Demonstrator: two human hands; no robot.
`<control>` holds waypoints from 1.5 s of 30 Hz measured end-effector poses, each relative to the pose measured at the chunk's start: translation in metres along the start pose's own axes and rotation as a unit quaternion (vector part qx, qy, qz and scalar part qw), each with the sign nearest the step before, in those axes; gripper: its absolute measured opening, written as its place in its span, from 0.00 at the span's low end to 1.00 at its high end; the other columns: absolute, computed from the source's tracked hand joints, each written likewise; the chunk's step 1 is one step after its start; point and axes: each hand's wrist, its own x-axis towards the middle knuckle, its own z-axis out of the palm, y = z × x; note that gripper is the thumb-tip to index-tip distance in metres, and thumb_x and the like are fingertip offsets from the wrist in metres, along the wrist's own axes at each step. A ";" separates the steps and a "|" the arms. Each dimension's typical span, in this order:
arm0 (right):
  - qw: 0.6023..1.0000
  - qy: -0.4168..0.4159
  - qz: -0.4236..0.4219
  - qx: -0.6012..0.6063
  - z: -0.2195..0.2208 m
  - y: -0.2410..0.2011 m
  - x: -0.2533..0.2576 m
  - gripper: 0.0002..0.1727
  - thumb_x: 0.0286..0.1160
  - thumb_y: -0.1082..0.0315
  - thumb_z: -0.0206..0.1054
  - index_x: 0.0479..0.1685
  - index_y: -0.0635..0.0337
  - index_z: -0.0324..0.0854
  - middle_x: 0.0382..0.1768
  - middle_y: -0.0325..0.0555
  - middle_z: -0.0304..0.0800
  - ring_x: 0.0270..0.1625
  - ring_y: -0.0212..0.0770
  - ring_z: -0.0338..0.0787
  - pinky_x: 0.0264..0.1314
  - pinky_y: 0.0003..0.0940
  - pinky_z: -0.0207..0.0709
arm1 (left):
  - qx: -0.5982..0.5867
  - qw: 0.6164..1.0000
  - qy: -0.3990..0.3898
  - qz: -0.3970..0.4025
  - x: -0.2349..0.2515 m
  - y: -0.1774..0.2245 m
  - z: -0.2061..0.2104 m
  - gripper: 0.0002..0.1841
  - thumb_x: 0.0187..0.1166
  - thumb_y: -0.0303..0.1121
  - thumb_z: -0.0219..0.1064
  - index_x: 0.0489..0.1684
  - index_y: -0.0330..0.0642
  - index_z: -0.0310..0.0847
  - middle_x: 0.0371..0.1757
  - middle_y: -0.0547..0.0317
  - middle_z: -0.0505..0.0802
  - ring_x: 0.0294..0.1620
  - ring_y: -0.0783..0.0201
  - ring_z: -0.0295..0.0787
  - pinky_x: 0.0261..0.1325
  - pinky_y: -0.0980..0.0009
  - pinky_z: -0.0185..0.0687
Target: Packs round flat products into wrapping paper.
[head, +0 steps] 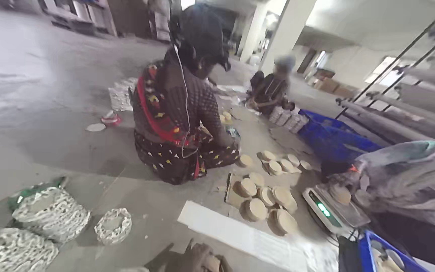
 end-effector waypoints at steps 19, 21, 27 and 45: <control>0.998 -0.034 -0.048 0.011 0.006 0.031 0.018 0.31 0.51 0.74 0.83 0.62 0.74 0.83 0.54 0.63 0.92 0.58 0.54 0.92 0.66 0.50 0.83 | 0.053 0.995 -0.081 -0.040 0.005 0.002 0.007 0.29 0.83 0.26 0.63 0.86 0.36 0.65 0.86 0.37 0.71 0.92 0.41 0.57 0.95 0.44 0.35; 0.997 -0.016 -0.067 0.043 0.014 0.032 0.018 0.33 0.49 0.78 0.82 0.62 0.77 0.81 0.53 0.63 0.92 0.54 0.50 0.93 0.63 0.47 0.84 | 0.037 0.995 -0.080 -0.049 0.007 0.000 0.007 0.28 0.82 0.24 0.63 0.84 0.35 0.66 0.85 0.36 0.72 0.91 0.39 0.58 0.95 0.45 0.39; 0.995 -0.011 -0.078 0.064 0.010 0.025 0.034 0.23 0.53 0.73 0.83 0.53 0.71 0.89 0.48 0.54 0.96 0.51 0.40 0.95 0.63 0.40 0.87 | -0.046 0.995 -0.054 -0.067 0.011 -0.005 -0.014 0.40 0.77 0.33 0.74 0.89 0.37 0.57 0.89 0.36 0.67 0.90 0.38 0.59 0.89 0.44 0.57; 0.986 0.066 -0.154 0.006 -0.015 0.044 0.150 0.25 0.47 0.63 0.84 0.47 0.68 0.92 0.44 0.53 0.97 0.48 0.53 0.93 0.62 0.60 0.74 | 0.028 0.872 0.200 -0.446 0.103 -0.053 -0.053 0.39 0.78 0.50 0.72 0.81 0.28 0.68 0.83 0.27 0.71 0.87 0.31 0.62 0.86 0.42 0.58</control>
